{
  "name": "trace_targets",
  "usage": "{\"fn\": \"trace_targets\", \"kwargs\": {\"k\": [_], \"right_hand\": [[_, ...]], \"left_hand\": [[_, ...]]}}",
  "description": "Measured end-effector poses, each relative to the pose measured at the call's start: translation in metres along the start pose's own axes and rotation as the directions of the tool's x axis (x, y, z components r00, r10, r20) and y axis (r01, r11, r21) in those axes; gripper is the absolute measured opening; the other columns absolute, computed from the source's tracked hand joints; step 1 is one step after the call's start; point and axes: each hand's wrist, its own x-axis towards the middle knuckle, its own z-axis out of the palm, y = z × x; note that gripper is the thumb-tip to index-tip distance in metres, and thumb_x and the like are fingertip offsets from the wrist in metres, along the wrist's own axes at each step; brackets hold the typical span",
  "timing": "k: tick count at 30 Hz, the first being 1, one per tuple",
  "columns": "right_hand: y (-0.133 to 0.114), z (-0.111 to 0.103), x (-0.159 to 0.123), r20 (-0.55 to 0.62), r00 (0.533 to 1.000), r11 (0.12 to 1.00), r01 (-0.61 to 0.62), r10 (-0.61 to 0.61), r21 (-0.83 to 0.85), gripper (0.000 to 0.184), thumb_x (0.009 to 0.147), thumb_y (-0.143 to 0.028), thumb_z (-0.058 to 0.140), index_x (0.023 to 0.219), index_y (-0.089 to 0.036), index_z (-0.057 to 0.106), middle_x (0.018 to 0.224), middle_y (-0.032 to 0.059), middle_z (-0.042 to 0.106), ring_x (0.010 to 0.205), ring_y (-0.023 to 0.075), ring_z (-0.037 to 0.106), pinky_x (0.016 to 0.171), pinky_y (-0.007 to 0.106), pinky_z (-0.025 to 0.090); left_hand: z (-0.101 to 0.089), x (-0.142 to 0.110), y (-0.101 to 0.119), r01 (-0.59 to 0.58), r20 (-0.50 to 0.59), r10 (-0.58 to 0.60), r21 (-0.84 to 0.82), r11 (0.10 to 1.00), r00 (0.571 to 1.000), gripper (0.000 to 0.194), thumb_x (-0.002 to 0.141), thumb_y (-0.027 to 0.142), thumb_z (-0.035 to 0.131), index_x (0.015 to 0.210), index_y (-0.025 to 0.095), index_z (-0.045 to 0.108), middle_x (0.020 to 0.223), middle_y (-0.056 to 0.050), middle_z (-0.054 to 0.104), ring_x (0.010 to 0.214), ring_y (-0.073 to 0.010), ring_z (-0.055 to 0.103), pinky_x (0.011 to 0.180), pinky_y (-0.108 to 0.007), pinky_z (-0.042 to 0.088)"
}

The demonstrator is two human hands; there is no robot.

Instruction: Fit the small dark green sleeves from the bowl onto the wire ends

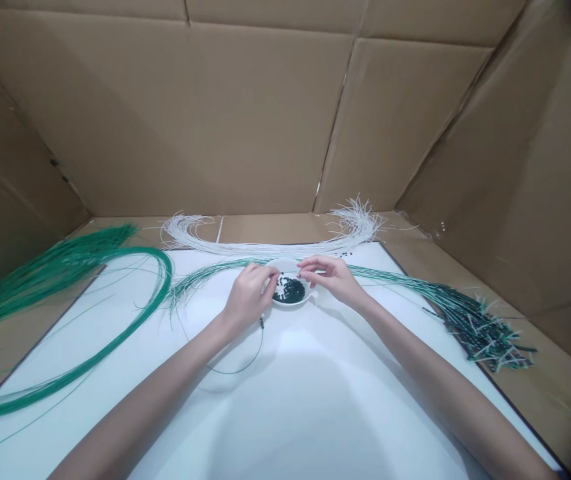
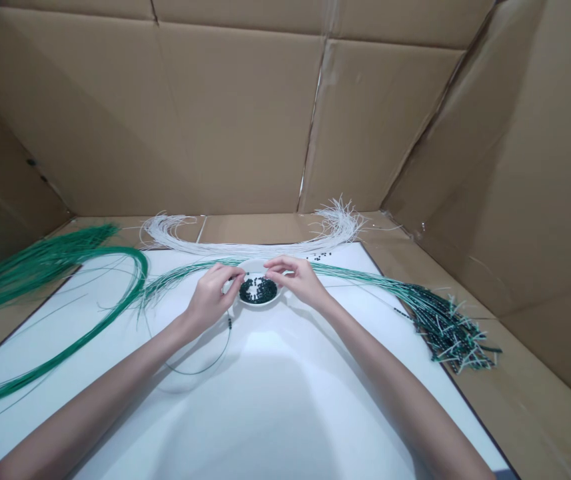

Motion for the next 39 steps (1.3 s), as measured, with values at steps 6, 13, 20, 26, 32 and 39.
{"fn": "trace_targets", "kwargs": {"k": [6, 13, 20, 26, 32, 39], "right_hand": [[0.003, 0.005, 0.0, -0.012, 0.996, 0.986, -0.087, 0.09, 0.145, 0.022, 0.063, -0.032, 0.066, 0.076, -0.015, 0.068, 0.069, 0.0044, 0.066, 0.06, 0.012, 0.057, 0.052, 0.023, 0.047], [0.006, 0.009, -0.001, -0.019, 0.987, 0.942, -0.145, 0.158, 0.303, 0.019, 0.062, -0.028, 0.068, 0.075, -0.015, 0.069, 0.07, 0.0041, 0.067, 0.059, 0.0096, 0.056, 0.055, 0.023, 0.048], [0.009, 0.008, -0.001, -0.035, 0.99, 0.95, -0.123, 0.139, 0.287, 0.02, 0.054, -0.021, 0.073, 0.073, -0.016, 0.069, 0.068, 0.0026, 0.067, 0.062, 0.0109, 0.058, 0.055, 0.022, 0.046], [0.01, 0.008, 0.0, -0.058, 0.993, 0.964, -0.087, 0.104, 0.25, 0.017, 0.055, -0.022, 0.072, 0.071, -0.017, 0.069, 0.068, 0.002, 0.067, 0.058, 0.01, 0.056, 0.053, 0.022, 0.045], [0.003, 0.008, -0.001, -0.082, 0.993, 0.98, -0.074, 0.091, 0.187, 0.016, 0.055, -0.023, 0.072, 0.069, -0.016, 0.068, 0.065, 0.0014, 0.066, 0.05, 0.0074, 0.052, 0.052, 0.023, 0.044], [-0.002, 0.009, -0.002, -0.11, 0.989, 0.986, -0.085, 0.101, 0.141, 0.016, 0.055, -0.024, 0.071, 0.069, -0.015, 0.069, 0.063, 0.0012, 0.066, 0.048, 0.0074, 0.051, 0.052, 0.023, 0.044]], "left_hand": [[0.001, 0.0, 0.001, 0.022, 0.015, -0.022, -0.039, 0.999, 1.0, 0.015, 0.083, 0.021, 0.041, 0.083, 0.018, 0.056, 0.076, -0.002, 0.061, 0.073, -0.0147, 0.049, 0.068, -0.026, 0.039], [0.0, 0.001, 0.004, 0.068, 0.016, -0.067, -0.064, 0.996, 0.998, 0.015, 0.084, 0.022, 0.041, 0.082, 0.018, 0.056, 0.077, -0.002, 0.062, 0.073, -0.0142, 0.049, 0.068, -0.025, 0.038], [0.001, 0.001, 0.005, 0.07, -0.001, -0.07, -0.055, 0.996, 0.998, 0.014, 0.083, 0.022, 0.042, 0.081, 0.018, 0.056, 0.075, -0.001, 0.061, 0.071, -0.0134, 0.049, 0.067, -0.024, 0.038], [0.0, 0.001, 0.006, 0.054, -0.014, -0.055, -0.053, 0.997, 0.998, 0.013, 0.083, 0.021, 0.043, 0.081, 0.018, 0.056, 0.074, 0.0, 0.06, 0.07, -0.0125, 0.049, 0.067, -0.023, 0.038], [0.0, 0.0, 0.006, 0.039, -0.018, -0.04, -0.05, 0.998, 0.999, 0.012, 0.083, 0.02, 0.044, 0.081, 0.017, 0.056, 0.075, -0.001, 0.06, 0.071, -0.0125, 0.049, 0.067, -0.023, 0.038], [0.0, 0.0, 0.007, 0.036, -0.039, -0.038, -0.053, 0.998, 0.999, 0.012, 0.082, 0.019, 0.044, 0.081, 0.018, 0.056, 0.075, 0.0, 0.061, 0.07, -0.0125, 0.049, 0.067, -0.023, 0.038]]}}
